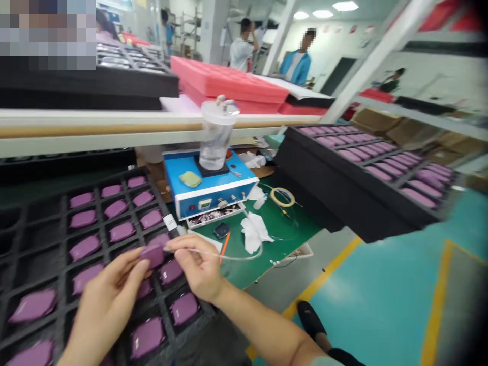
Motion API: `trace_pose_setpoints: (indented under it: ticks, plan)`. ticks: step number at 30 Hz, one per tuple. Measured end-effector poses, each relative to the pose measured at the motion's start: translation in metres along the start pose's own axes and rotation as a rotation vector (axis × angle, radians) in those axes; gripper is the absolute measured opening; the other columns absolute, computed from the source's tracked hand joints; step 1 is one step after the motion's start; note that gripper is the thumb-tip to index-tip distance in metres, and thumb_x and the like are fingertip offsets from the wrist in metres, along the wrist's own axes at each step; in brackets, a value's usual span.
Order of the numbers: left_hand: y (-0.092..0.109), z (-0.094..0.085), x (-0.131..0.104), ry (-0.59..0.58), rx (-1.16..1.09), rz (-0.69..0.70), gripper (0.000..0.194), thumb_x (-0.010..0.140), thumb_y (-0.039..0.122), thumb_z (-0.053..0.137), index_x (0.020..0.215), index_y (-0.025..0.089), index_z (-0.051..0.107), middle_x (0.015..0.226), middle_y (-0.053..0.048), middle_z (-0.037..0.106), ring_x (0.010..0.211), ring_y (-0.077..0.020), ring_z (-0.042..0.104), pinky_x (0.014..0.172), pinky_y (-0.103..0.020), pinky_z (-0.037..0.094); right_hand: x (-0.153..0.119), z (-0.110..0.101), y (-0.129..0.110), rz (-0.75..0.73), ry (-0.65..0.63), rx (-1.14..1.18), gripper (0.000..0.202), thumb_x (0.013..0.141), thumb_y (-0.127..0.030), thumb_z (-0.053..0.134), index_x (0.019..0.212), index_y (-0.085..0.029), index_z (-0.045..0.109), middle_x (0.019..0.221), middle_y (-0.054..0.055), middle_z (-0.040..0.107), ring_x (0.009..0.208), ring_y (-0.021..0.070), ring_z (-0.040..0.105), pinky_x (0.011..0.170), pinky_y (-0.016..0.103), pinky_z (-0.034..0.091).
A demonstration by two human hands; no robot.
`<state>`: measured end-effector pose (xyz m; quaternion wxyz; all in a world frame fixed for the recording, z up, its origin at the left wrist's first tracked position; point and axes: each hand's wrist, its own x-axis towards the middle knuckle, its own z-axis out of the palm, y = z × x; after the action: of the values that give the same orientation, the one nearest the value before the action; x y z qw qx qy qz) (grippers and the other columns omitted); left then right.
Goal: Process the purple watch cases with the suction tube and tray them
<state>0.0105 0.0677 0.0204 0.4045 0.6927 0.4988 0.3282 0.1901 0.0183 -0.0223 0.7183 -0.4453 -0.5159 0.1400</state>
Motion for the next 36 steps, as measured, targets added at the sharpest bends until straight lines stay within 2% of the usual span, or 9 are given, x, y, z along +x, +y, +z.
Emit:
trace_pose_setpoints:
  ticks: [4,9,15,18,20,24,26,28,36]
  plan:
    - [0.007,0.028,-0.003,-0.068,-0.346,-0.145,0.057,0.071,0.064,0.086,0.101,0.017,0.074,0.09,-0.009,0.084,0.078,-0.0282,0.081,0.076,-0.04,0.07,-0.013,-0.005,0.002,0.071,-0.037,0.081,0.015,0.102,-0.024,0.063,0.104,-0.024,0.079,0.107,0.007,0.083,0.102,0.0213,0.08,0.096,0.04,0.068]
    - [-0.003,0.031,-0.008,-0.118,-0.486,-0.137,0.038,0.083,0.044,0.082,0.106,0.015,0.075,0.098,-0.01,0.084,0.088,-0.0231,0.08,0.077,-0.031,0.067,-0.019,-0.008,0.004,0.076,-0.079,0.073,0.019,0.101,-0.016,0.064,0.108,-0.026,0.079,0.107,0.006,0.082,0.108,0.0207,0.079,0.097,0.04,0.066]
    - [-0.008,0.032,-0.011,-0.158,-0.537,-0.083,0.025,0.089,0.032,0.077,0.107,0.015,0.074,0.095,-0.008,0.082,0.086,-0.018,0.077,0.078,-0.027,0.063,-0.021,-0.008,0.002,0.071,-0.073,0.041,0.022,0.101,-0.013,0.063,0.109,-0.026,0.079,0.108,0.005,0.082,0.108,0.0199,0.079,0.096,0.039,0.067]
    - [-0.007,0.033,-0.012,-0.156,-0.509,-0.11,0.038,0.084,0.024,0.079,0.12,0.015,0.071,0.093,-0.005,0.079,0.084,-0.0167,0.076,0.074,-0.024,0.062,-0.024,-0.009,0.003,0.091,-0.085,0.043,0.02,0.102,-0.014,0.064,0.11,-0.025,0.078,0.11,0.006,0.082,0.108,0.0217,0.079,0.093,0.041,0.068]
    - [-0.005,0.033,-0.012,-0.141,-0.472,-0.111,0.053,0.08,0.019,0.08,0.132,0.016,0.069,0.103,-0.007,0.08,0.088,-0.0169,0.076,0.075,-0.024,0.062,-0.026,-0.01,0.004,0.101,-0.087,0.063,0.018,0.102,-0.016,0.064,0.11,-0.025,0.078,0.11,0.007,0.082,0.109,0.0237,0.08,0.091,0.043,0.069]
    - [-0.002,0.028,-0.011,-0.094,-0.473,-0.099,0.035,0.081,0.024,0.082,0.116,0.016,0.08,0.113,-0.011,0.082,0.096,-0.0208,0.078,0.083,-0.028,0.063,-0.028,-0.011,0.005,0.097,-0.038,0.068,0.016,0.102,-0.019,0.064,0.108,-0.026,0.077,0.108,0.007,0.082,0.107,0.0251,0.08,0.089,0.046,0.07]
    - [-0.001,0.026,-0.01,-0.06,-0.452,-0.115,0.028,0.081,0.027,0.084,0.107,0.016,0.083,0.106,-0.009,0.084,0.085,-0.0197,0.078,0.076,-0.027,0.063,-0.028,-0.011,0.005,0.092,-0.029,0.051,0.015,0.102,-0.02,0.065,0.107,-0.026,0.077,0.107,0.007,0.081,0.105,0.0252,0.08,0.089,0.047,0.07]
    - [-0.001,0.025,-0.009,-0.019,-0.446,-0.133,0.03,0.079,0.029,0.087,0.106,0.017,0.085,0.103,-0.008,0.085,0.078,-0.0186,0.078,0.069,-0.026,0.062,-0.028,-0.011,0.005,0.092,-0.037,0.049,0.015,0.102,-0.02,0.065,0.108,-0.026,0.077,0.108,0.007,0.081,0.105,0.025,0.08,0.089,0.046,0.07]
    - [-0.003,0.025,-0.009,-0.012,-0.629,-0.25,0.047,0.076,0.041,0.094,0.114,0.015,0.083,0.11,-0.012,0.086,0.099,-0.0286,0.082,0.085,-0.037,0.069,-0.029,-0.01,0.007,0.126,-0.046,0.059,0.016,0.102,-0.019,0.065,0.109,-0.026,0.077,0.111,0.007,0.081,0.108,0.0249,0.08,0.088,0.045,0.071]
